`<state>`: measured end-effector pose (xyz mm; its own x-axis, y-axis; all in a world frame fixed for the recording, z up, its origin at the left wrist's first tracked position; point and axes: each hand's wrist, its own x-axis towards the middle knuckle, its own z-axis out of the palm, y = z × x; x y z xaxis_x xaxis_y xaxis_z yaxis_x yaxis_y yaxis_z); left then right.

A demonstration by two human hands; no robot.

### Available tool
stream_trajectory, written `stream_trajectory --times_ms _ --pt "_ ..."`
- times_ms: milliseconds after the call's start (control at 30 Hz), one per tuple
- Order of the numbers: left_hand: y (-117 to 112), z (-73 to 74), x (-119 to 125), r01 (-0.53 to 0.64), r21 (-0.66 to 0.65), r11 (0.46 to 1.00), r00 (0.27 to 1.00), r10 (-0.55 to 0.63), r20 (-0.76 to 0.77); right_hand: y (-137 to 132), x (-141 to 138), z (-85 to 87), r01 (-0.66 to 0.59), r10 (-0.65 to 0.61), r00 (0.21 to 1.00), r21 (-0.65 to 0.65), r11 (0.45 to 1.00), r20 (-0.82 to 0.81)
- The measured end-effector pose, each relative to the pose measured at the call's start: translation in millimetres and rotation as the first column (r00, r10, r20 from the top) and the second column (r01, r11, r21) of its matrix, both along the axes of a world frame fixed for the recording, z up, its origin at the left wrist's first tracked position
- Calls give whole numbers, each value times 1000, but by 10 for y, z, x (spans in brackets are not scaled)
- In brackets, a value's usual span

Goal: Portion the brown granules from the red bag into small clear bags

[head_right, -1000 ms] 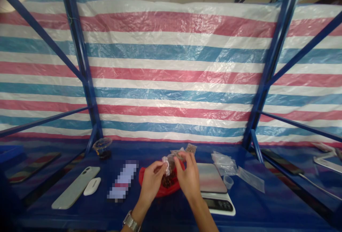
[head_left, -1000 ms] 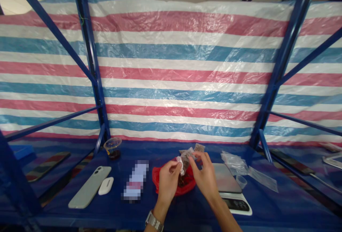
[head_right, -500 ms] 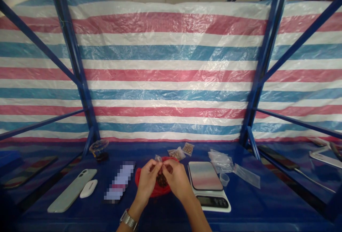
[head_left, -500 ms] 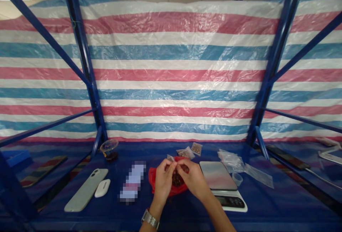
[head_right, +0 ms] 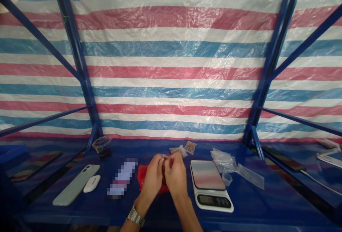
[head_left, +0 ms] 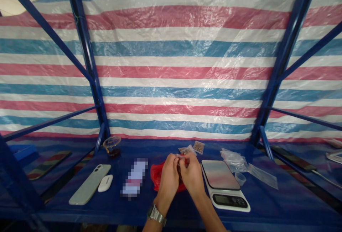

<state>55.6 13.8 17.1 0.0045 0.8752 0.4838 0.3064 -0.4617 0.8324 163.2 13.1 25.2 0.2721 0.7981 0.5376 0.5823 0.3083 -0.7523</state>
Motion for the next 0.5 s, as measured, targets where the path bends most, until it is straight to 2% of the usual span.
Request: stream_trajectory --times_ms 67,133,200,267,333,400,500 --pt "-25 -6 6 20 40 999 998 -17 -64 66 81 5 37 -37 999 -1 999 -7" --pt "-38 -17 -3 22 56 998 998 -18 -63 121 149 10 -16 15 1000 -8 1000 -21" --pt "-32 -25 -36 -16 25 1000 1000 16 -6 156 184 -2 -81 80 994 -10 997 -69" --pt "-15 -26 -87 -37 -22 999 997 38 71 174 191 -35 -89 87 986 -7 996 -144" --pt "4 -25 -141 2 -41 999 990 4 141 180 179 -77 -101 89 967 -38 994 -239" --pt "20 -30 -183 71 -40 997 978 -62 198 179 163 -112 -200 146 916 -112 973 -374" --pt "46 -60 -222 162 -54 985 962 -145 231 189 151 -141 -384 226 763 -145 912 -606"
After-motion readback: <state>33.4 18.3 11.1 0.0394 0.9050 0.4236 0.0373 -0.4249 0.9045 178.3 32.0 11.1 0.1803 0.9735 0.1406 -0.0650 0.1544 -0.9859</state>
